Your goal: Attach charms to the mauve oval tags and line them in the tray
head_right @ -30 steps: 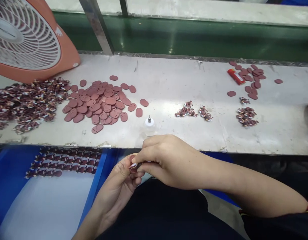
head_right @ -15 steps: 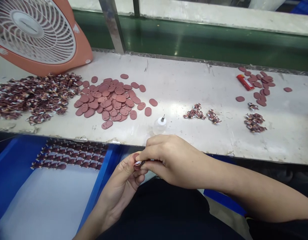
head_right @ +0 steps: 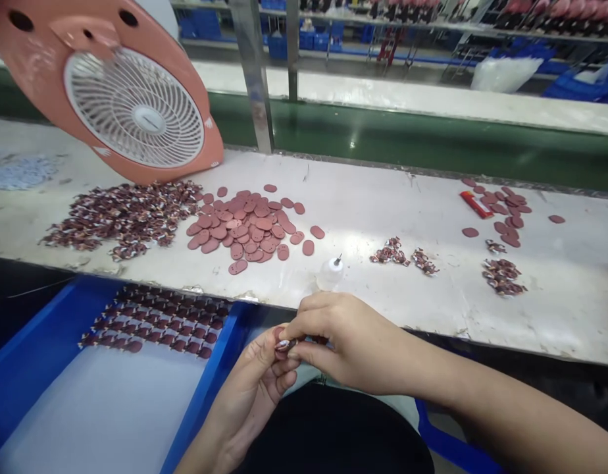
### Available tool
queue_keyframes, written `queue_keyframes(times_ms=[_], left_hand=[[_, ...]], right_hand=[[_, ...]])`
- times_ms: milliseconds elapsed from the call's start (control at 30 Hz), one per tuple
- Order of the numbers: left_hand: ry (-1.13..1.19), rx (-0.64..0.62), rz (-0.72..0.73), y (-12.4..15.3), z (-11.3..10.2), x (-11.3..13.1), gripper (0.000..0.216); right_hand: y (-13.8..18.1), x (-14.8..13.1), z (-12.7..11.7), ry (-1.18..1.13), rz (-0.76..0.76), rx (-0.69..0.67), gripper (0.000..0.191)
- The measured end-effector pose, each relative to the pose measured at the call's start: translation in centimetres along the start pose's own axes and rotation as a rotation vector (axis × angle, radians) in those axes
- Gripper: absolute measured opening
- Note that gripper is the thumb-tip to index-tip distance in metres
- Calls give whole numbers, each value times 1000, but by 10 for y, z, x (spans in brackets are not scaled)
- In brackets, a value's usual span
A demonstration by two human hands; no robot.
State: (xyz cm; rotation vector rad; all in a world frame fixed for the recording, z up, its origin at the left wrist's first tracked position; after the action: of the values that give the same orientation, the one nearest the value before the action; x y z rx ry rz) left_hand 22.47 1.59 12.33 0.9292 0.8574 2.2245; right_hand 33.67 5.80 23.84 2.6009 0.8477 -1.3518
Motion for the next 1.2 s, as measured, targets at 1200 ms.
queue_keyframes(times_ms=[1200], left_hand=[[-111,259,683,16,-31,58,30]], right_hand=[[-2,-7,48,426,-392,685,32]])
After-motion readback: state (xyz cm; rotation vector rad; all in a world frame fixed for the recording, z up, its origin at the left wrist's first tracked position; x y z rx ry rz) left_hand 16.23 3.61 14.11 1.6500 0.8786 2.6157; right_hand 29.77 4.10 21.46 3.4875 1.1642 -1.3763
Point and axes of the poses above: each hand's wrist, its own y-axis away from the middle knuckle, its own z-axis out of the palm, x = y × z, the point moved 7 cm from there along -y, towards the middle knuckle, and after that the axes turned 11 degrees about x, right-handed, at the moved point
